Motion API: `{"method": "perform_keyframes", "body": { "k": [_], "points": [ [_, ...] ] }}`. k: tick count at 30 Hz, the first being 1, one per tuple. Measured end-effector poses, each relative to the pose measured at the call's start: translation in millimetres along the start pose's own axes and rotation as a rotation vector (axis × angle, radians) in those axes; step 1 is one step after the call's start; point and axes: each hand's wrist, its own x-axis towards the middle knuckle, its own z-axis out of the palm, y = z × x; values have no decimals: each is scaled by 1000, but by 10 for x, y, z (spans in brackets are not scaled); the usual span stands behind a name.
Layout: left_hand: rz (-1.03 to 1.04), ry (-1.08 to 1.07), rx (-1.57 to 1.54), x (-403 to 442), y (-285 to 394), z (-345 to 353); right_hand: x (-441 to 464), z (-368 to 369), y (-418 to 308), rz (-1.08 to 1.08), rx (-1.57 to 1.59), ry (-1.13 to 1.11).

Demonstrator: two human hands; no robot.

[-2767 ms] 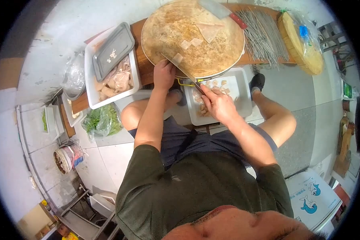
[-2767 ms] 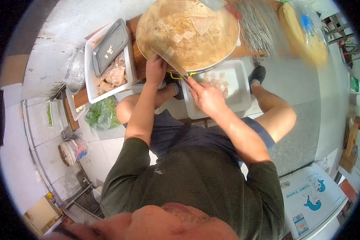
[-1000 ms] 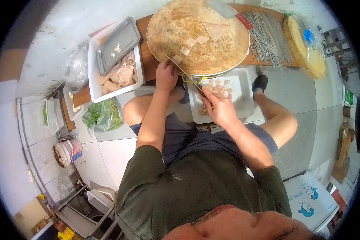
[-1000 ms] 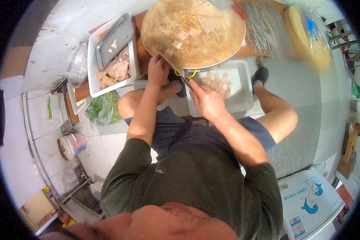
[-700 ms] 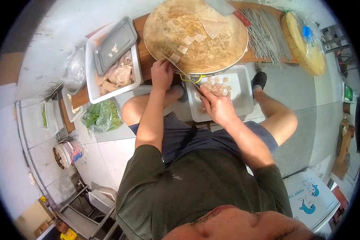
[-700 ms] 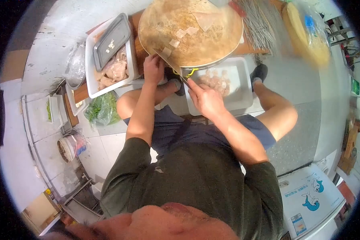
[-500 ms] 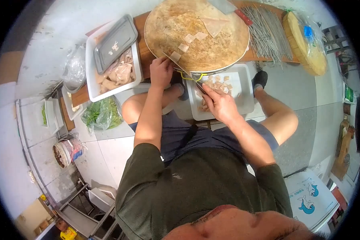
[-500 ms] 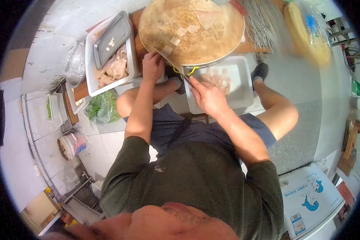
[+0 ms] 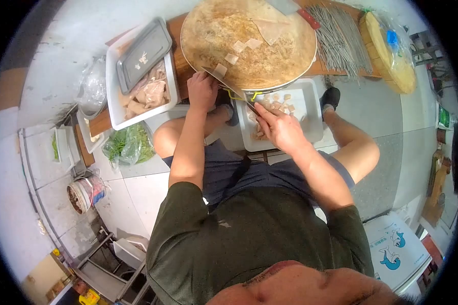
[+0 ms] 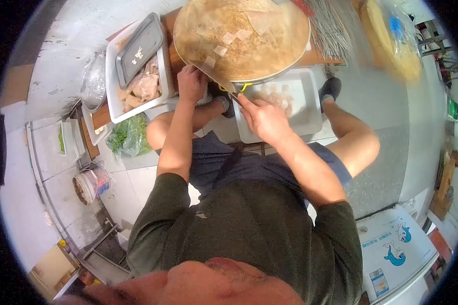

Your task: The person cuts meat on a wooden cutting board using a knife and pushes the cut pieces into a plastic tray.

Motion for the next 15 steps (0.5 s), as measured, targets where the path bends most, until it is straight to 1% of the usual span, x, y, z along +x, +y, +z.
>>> {"method": "perform_keyframes", "body": {
  "k": [4, 7, 8, 10, 11, 13, 14, 15],
  "points": [
    [-7, -6, 35, 5, 60, -16, 169, 20, 13, 50, -1, -80],
    [-43, -78, 75, 20, 80, -41, 355, 31, -98, 120, -34, -170],
    [-78, -85, 32, 44, 78, -42, 425, 27, -128, 142, -52, -199],
    [-151, -104, -53, 23, 55, -26, 486, 123, -98, 131, 21, -129],
    [-133, -64, -100, 15, 44, -10, 503, 151, -90, 127, 56, -93],
    [-109, 15, -194, -21, 22, 1, 425, 82, -53, 209, 159, -77],
    [-111, 1, -198, -40, -7, 11, 353, 36, -7, 250, 209, -77],
    [-114, -17, -205, -56, -15, 0, 243, 40, 76, 226, 241, -1]
  ]
}}
